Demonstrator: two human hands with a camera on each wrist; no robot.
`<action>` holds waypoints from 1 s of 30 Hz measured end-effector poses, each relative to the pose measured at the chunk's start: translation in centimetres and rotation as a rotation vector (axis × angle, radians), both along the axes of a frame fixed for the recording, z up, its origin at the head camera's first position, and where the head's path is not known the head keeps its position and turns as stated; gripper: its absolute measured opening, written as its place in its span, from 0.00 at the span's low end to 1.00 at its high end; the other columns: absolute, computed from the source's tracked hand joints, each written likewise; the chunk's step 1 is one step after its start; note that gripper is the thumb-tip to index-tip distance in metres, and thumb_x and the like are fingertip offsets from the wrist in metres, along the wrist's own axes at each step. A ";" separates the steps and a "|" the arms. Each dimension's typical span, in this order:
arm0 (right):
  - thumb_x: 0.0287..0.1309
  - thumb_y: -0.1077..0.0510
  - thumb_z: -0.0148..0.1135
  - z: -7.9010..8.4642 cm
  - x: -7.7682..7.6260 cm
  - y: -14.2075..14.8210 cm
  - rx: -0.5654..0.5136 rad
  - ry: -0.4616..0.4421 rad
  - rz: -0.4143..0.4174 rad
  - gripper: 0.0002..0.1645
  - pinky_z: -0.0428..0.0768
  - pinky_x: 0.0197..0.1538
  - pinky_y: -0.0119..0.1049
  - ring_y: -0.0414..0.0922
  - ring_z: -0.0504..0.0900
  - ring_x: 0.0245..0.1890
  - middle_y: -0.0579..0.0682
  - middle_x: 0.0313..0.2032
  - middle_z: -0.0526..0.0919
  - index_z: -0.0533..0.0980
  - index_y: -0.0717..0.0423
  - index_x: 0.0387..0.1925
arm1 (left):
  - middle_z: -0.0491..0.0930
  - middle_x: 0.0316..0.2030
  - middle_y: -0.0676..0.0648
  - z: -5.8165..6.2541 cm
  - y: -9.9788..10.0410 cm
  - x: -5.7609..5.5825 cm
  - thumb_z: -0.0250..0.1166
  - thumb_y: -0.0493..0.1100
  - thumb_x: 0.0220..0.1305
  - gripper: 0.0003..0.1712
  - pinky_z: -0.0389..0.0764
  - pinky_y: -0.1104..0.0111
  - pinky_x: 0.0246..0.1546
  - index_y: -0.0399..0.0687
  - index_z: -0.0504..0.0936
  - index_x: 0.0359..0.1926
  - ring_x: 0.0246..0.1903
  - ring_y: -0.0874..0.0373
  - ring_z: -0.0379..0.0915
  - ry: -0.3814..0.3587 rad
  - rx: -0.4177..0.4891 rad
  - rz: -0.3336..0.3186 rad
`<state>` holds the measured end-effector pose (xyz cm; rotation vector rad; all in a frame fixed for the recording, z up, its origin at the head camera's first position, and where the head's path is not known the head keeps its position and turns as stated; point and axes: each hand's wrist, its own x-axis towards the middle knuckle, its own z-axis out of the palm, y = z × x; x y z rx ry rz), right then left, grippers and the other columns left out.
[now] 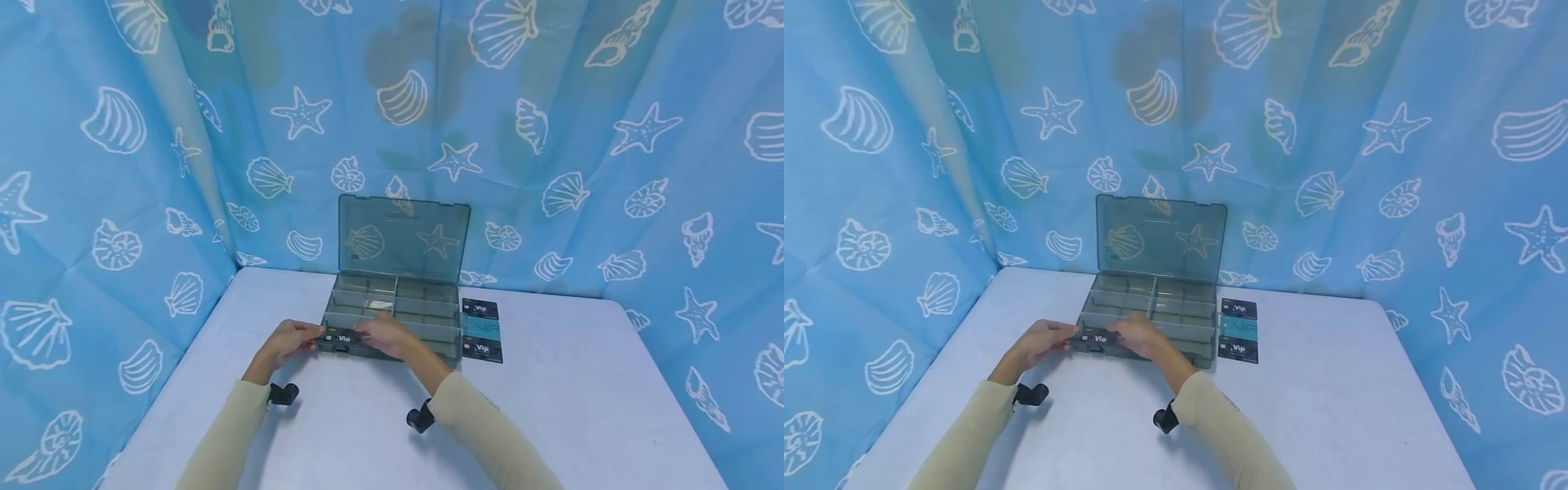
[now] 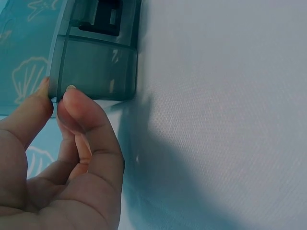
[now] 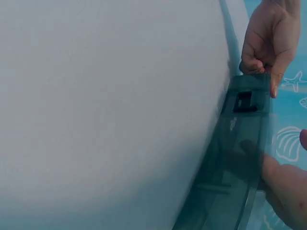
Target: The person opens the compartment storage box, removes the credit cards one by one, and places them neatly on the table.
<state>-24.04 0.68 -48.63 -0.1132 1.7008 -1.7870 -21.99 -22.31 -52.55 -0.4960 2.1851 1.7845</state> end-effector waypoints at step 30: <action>0.60 0.69 0.63 -1.3 0.3 -1.2 0.145 0.297 -0.165 0.09 0.85 0.37 0.39 0.50 0.87 0.32 0.60 0.35 0.84 0.80 0.72 0.41 | 0.78 0.39 0.41 0.4 0.3 0.2 0.66 0.44 0.65 0.23 0.80 0.68 0.36 0.30 0.77 0.54 0.32 0.55 0.76 -0.010 -0.018 0.001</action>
